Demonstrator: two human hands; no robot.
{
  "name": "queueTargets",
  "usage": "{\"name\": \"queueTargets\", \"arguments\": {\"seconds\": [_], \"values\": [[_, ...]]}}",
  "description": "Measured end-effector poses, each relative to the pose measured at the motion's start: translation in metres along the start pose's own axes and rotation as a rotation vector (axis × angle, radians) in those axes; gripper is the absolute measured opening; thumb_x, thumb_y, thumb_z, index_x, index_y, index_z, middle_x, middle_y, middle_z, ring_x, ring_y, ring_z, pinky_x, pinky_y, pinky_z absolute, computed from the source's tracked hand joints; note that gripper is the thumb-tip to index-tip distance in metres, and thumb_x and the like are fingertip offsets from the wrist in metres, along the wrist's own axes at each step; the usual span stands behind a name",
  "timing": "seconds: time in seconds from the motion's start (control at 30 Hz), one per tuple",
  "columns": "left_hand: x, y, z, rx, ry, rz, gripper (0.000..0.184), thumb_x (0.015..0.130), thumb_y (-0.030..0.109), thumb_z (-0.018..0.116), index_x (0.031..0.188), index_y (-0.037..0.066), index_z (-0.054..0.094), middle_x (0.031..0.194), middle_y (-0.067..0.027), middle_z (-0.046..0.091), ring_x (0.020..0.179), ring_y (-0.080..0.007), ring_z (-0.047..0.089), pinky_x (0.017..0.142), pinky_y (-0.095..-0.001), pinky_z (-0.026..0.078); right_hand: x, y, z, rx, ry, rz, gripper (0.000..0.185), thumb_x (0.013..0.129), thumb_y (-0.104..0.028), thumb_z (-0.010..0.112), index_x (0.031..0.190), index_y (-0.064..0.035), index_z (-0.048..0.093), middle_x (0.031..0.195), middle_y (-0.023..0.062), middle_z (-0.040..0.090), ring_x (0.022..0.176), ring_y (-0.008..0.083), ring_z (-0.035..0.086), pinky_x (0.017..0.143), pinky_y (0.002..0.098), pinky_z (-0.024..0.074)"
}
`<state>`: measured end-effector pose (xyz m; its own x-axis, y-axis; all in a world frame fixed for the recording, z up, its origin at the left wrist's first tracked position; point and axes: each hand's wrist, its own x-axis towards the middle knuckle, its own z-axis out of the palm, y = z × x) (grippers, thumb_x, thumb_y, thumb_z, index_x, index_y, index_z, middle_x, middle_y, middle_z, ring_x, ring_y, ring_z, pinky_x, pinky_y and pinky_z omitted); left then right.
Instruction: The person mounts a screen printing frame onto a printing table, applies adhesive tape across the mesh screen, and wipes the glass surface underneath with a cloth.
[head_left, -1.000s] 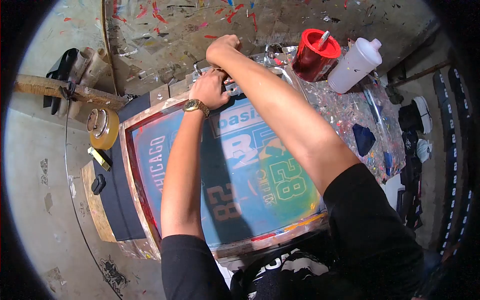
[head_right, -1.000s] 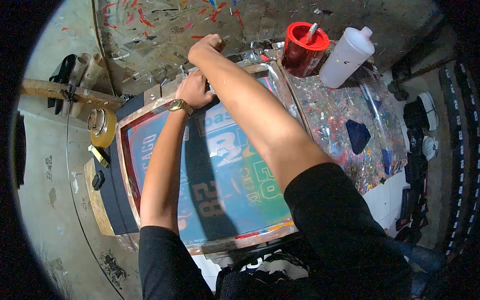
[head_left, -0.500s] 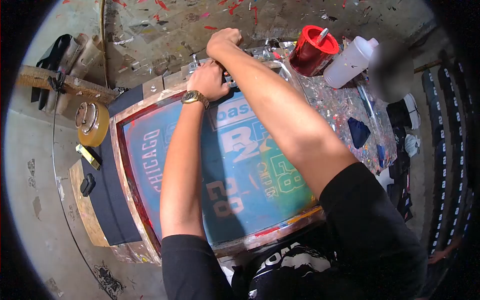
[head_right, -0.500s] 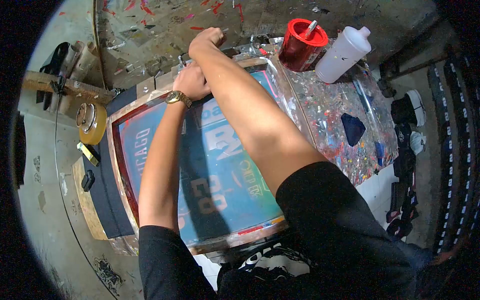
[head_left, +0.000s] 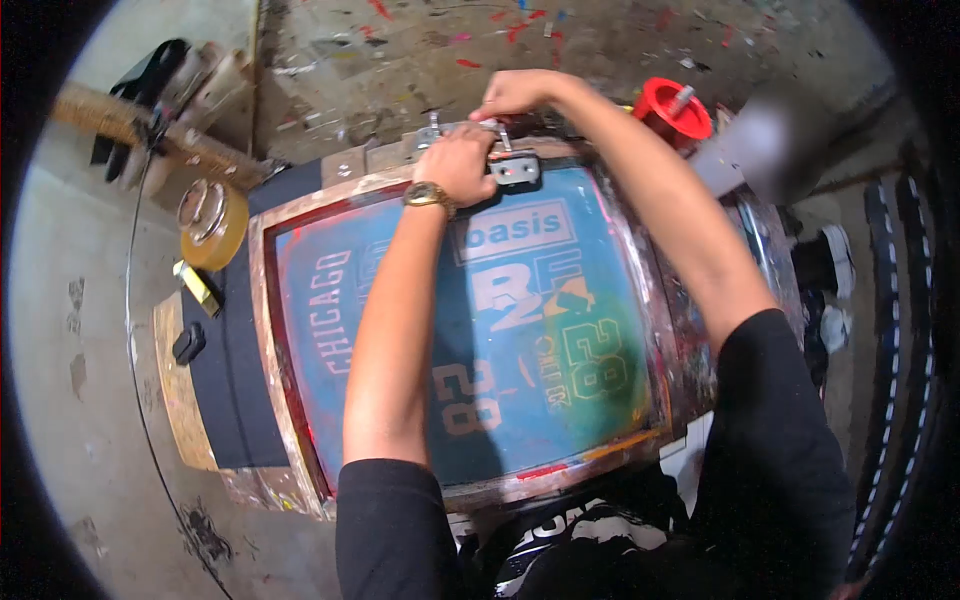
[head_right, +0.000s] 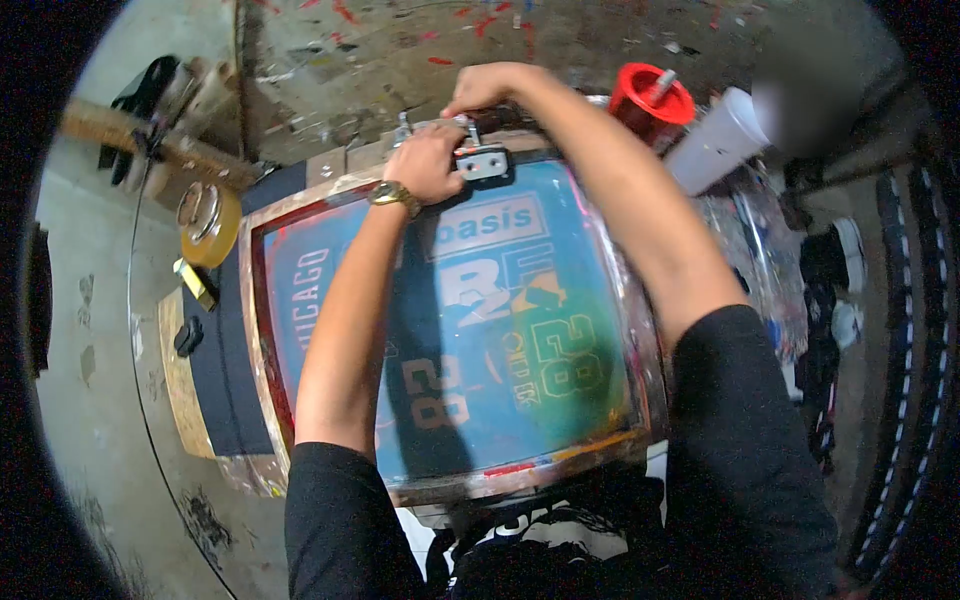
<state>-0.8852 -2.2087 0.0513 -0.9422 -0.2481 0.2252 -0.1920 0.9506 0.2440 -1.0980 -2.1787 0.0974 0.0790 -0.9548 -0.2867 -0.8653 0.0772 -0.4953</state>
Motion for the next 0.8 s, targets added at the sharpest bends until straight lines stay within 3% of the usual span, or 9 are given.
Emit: {"name": "queueTargets", "arguments": {"seconds": [0.07,0.13,0.23,0.3,0.4,0.6,0.67,0.73,0.8], "values": [[0.0,-0.001,0.003,-0.015,0.021,-0.018,0.041,0.07,0.022,0.068,0.107,0.005,0.064,0.116,-0.0196,0.066,0.115,-0.0351,0.062,0.101,-0.0452,0.05,-0.007,0.013,-0.002,0.0,0.01,0.024,0.062,0.095,-0.058,0.063,0.061,-0.0072,0.054,0.056,-0.0042,0.038,0.057,0.0088,0.036,0.051,0.0321,0.0323],[-0.001,-0.001,0.006,-0.006,0.077,0.01,0.037,0.07,0.023,0.068,0.102,0.005,0.064,0.109,-0.0187,0.068,0.111,-0.0351,0.063,0.099,-0.0453,0.051,-0.011,0.019,0.002,0.0,0.072,0.032,0.061,0.096,-0.063,0.059,0.069,-0.0082,0.056,0.06,-0.0035,0.044,0.058,0.0097,0.043,0.052,0.031,0.0355],[-0.001,-0.003,0.003,-0.01,0.046,0.018,0.043,0.07,0.023,0.067,0.109,0.004,0.062,0.109,-0.0202,0.067,0.112,-0.0366,0.062,0.099,-0.0458,0.05,-0.004,0.02,0.003,0.142,-0.108,0.087,0.064,0.096,-0.068,0.054,0.069,-0.0095,0.056,0.061,-0.0028,0.047,0.057,0.0102,0.044,0.052,0.0296,0.0359],[0.0,-0.001,0.003,-0.031,0.01,-0.01,0.05,0.069,0.022,0.067,0.116,0.004,0.061,0.114,-0.0219,0.066,0.114,-0.0386,0.06,0.101,-0.0463,0.049,-0.009,0.02,-0.004,0.208,-0.245,0.246,0.065,0.097,-0.068,0.05,0.068,-0.0111,0.054,0.062,-0.0043,0.044,0.055,0.0092,0.039,0.051,0.0278,0.0326],[-0.001,-0.001,0.006,0.009,0.064,0.001,0.042,0.072,0.026,0.068,0.109,0.007,0.064,0.109,-0.0205,0.067,0.111,-0.0356,0.063,0.101,-0.0454,0.05,-0.011,0.023,-0.012,0.489,-0.457,0.197,0.063,0.099,-0.066,0.047,0.067,-0.0124,0.051,0.062,-0.0059,0.039,0.054,0.0081,0.031,0.051,0.026,0.0284],[0.001,0.001,0.0,0.003,-0.017,-0.021,0.05,0.071,0.023,0.067,0.118,0.006,0.063,0.115,-0.0217,0.066,0.114,-0.0391,0.061,0.102,-0.0475,0.049,-0.002,0.036,-0.002,0.62,-0.408,0.161,0.056,0.099,-0.06,0.055,0.066,-0.0141,0.051,0.061,-0.008,0.036,0.053,0.0058,0.027,0.05,0.0243,0.023],[0.001,0.002,-0.002,-0.009,-0.061,-0.043,0.053,0.071,0.021,0.065,0.121,0.004,0.062,0.119,-0.0218,0.066,0.118,-0.0411,0.059,0.104,-0.0488,0.048,0.002,0.032,-0.003,0.389,-0.29,0.197,0.058,0.097,-0.06,0.059,0.062,-0.0148,0.05,0.057,-0.0076,0.036,0.05,0.0059,0.026,0.049,0.0249,0.0215],[0.001,-0.001,0.004,-0.016,0.0,-0.012,0.05,0.072,0.021,0.064,0.119,0.003,0.063,0.12,-0.0216,0.067,0.121,-0.0421,0.058,0.105,-0.049,0.047,-0.001,0.028,-0.001,0.386,-0.241,0.233,0.061,0.091,-0.064,0.066,0.057,-0.0153,0.05,0.054,-0.0062,0.035,0.046,0.0089,0.026,0.046,0.0294,0.0193],[0.0,-0.005,0.01,0.037,0.059,0.029,0.05,0.073,0.024,0.067,0.12,0.007,0.064,0.115,-0.0203,0.067,0.113,-0.0372,0.063,0.099,-0.0466,0.051,-0.008,0.013,0.002,0.389,-0.134,0.295,0.061,0.088,-0.065,0.069,0.056,-0.0158,0.049,0.054,-0.0058,0.035,0.046,0.01,0.026,0.046,0.0313,0.0184]]}}
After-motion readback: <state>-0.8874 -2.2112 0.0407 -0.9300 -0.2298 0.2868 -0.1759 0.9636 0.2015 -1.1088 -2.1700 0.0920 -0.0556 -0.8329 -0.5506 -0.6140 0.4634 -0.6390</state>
